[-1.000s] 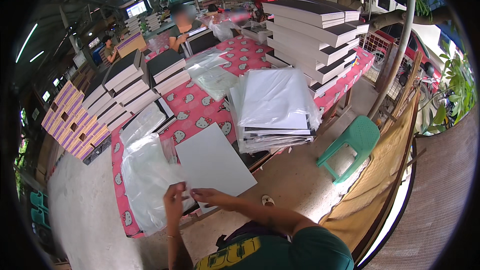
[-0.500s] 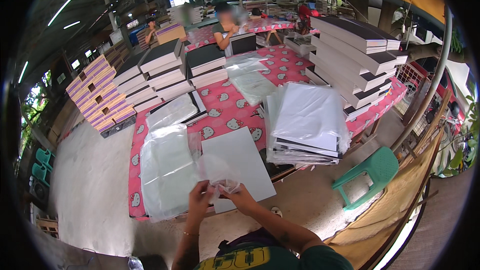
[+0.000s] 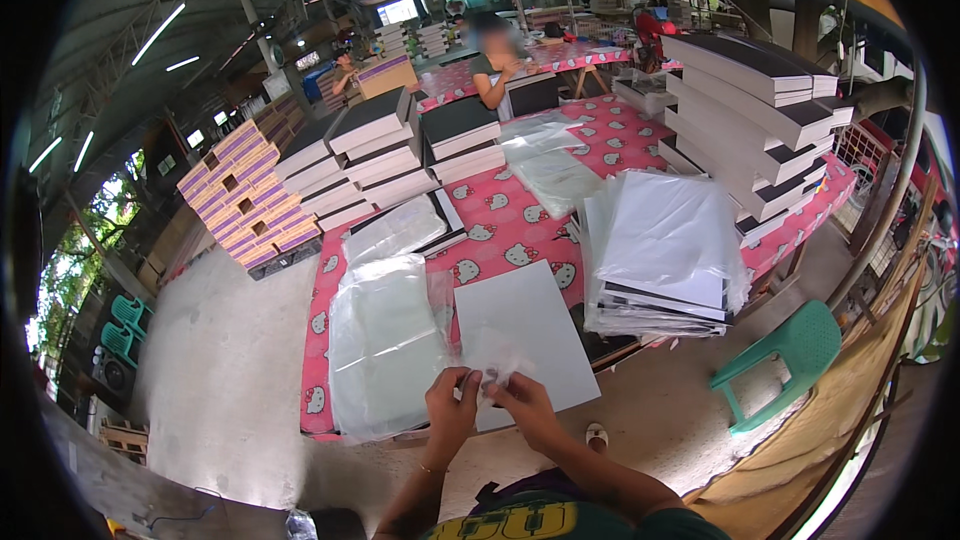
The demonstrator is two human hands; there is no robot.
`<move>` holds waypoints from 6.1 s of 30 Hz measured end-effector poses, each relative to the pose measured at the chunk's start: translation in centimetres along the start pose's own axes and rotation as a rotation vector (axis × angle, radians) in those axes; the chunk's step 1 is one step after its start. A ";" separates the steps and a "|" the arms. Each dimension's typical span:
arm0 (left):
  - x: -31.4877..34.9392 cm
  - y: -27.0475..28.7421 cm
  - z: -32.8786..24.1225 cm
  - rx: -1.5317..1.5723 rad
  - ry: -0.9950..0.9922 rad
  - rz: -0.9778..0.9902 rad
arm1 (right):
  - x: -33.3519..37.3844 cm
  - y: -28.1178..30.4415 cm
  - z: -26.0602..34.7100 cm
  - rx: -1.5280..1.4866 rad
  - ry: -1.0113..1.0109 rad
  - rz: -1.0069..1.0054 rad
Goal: The person inserts black boards into clear plastic bags and places the packaged items into a stack on the table.
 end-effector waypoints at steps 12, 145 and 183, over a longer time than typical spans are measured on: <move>0.1 0.5 0.5 0.084 0.051 0.000 | 0.8 -0.1 -0.6 -0.118 0.077 -0.056; -8.2 6.5 1.1 1.363 0.443 -0.413 | -2.6 4.6 14.3 -0.511 0.303 0.144; 6.3 -2.3 16.4 1.102 0.916 -0.267 | -10.9 18.3 -5.8 -0.411 -0.120 -0.132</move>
Point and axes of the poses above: each hand's wrist, its own x-axis away from the middle knuckle, its own y-axis out of the back of the hand, z = x × y, the point moved 1 cm from there along -x, towards the middle knuckle, and after that the axes turned 13 degrees about -y, right-handed, at the moved point
